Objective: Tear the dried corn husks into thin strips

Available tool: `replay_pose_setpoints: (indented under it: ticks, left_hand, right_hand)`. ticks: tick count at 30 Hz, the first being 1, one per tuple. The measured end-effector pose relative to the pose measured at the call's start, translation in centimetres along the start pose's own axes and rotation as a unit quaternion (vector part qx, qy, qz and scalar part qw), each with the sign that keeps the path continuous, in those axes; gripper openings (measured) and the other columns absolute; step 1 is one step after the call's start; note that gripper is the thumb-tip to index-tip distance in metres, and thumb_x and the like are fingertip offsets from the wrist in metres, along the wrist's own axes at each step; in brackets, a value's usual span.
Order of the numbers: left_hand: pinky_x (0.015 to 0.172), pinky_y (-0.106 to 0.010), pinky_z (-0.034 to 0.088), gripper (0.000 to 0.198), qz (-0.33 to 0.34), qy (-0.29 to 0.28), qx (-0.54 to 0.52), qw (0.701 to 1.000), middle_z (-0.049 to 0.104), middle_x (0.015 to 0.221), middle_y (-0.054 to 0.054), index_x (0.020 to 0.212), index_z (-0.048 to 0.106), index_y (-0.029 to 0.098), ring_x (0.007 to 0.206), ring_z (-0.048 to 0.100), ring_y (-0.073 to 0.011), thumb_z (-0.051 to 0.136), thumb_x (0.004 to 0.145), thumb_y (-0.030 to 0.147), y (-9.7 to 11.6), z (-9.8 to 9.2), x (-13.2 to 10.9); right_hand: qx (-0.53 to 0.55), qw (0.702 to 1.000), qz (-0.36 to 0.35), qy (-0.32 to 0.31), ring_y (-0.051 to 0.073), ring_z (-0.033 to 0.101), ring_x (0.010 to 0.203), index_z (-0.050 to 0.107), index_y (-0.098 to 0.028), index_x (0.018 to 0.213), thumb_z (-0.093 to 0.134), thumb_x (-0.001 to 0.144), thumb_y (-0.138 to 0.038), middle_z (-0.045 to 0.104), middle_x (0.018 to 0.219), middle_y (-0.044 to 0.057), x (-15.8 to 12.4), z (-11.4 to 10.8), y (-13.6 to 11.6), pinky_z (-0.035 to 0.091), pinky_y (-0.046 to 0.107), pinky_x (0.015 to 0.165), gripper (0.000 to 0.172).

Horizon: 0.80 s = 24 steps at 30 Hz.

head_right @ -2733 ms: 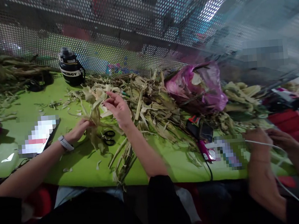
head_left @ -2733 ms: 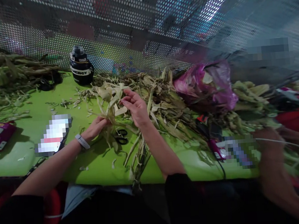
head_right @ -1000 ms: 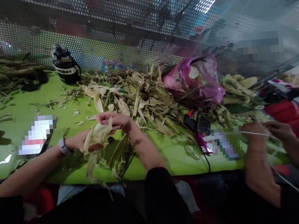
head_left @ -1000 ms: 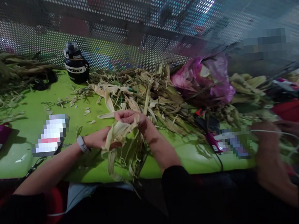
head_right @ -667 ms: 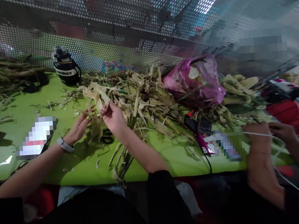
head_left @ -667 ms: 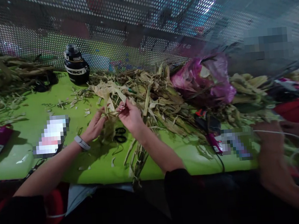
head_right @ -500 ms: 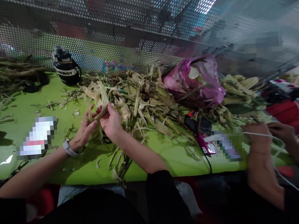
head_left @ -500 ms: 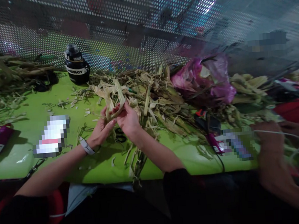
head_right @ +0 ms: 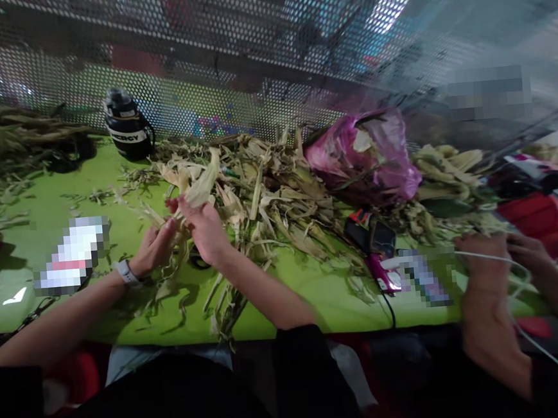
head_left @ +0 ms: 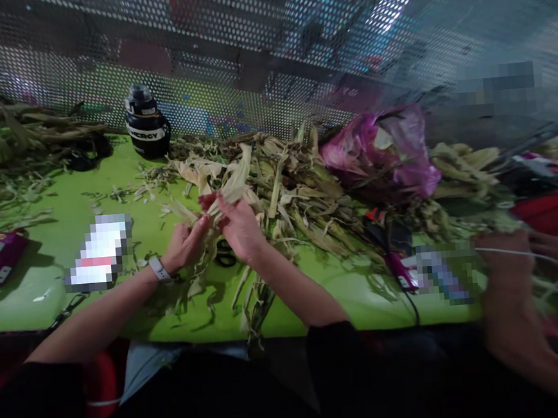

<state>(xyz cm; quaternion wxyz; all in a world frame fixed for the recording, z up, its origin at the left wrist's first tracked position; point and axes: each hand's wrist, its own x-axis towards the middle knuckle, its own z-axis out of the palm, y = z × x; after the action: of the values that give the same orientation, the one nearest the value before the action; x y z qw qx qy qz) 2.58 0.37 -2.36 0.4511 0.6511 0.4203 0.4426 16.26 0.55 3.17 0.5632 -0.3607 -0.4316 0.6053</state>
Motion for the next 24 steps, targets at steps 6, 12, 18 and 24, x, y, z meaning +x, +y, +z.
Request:
replay_pose_setpoints:
  ticks: [6,12,18,24]
  left_hand:
    - [0.063,-0.031,0.043,0.052,0.009,0.049,0.010,0.999,0.055,0.067,-0.003,0.077,0.058,0.018,0.066,0.049,-0.0175,0.039,0.095,0.064,-0.4,-0.6,0.3]
    - [0.075,-0.032,0.048,0.045,0.005,0.008,0.004,1.000,0.065,0.087,-0.005,0.102,0.060,0.015,0.081,0.059,-0.0201,0.053,0.090,0.059,0.1,-0.9,0.5]
    - [0.084,-0.036,0.048,0.042,-0.020,0.001,0.009,1.000,0.067,0.097,-0.006,0.118,0.055,0.014,0.092,0.061,-0.0235,0.052,0.088,0.044,0.5,-1.0,0.6]
    - [0.079,-0.035,0.047,0.038,-0.019,0.085,-0.049,0.995,0.065,0.094,-0.005,0.110,0.057,0.020,0.087,0.057,-0.0227,0.048,0.073,0.023,0.4,-1.2,0.7]
  right_hand:
    - [-0.320,0.941,-0.106,-0.031,0.022,0.059,0.091,0.060,-0.022,0.071,0.077,0.074,-0.057,0.062,0.080,0.003,0.3,-1.6,0.1,0.048,0.037,0.091,0.039]
    - [-0.446,0.864,-0.233,-0.012,0.024,0.056,0.095,0.054,-0.024,0.061,0.061,0.090,-0.051,0.061,0.079,0.006,0.4,-2.2,-0.5,0.041,0.039,0.098,0.041]
    - [-0.499,0.833,-0.234,0.044,0.018,0.052,0.068,0.046,-0.023,0.059,0.057,0.092,-0.049,0.057,0.064,0.003,0.2,-2.2,0.5,0.042,0.032,0.079,0.043]
    - [-0.563,0.802,-0.193,0.047,0.021,0.062,0.067,0.061,-0.021,0.068,0.053,0.093,-0.057,0.067,0.071,0.008,0.0,-1.8,0.7,0.044,0.031,0.069,0.045]
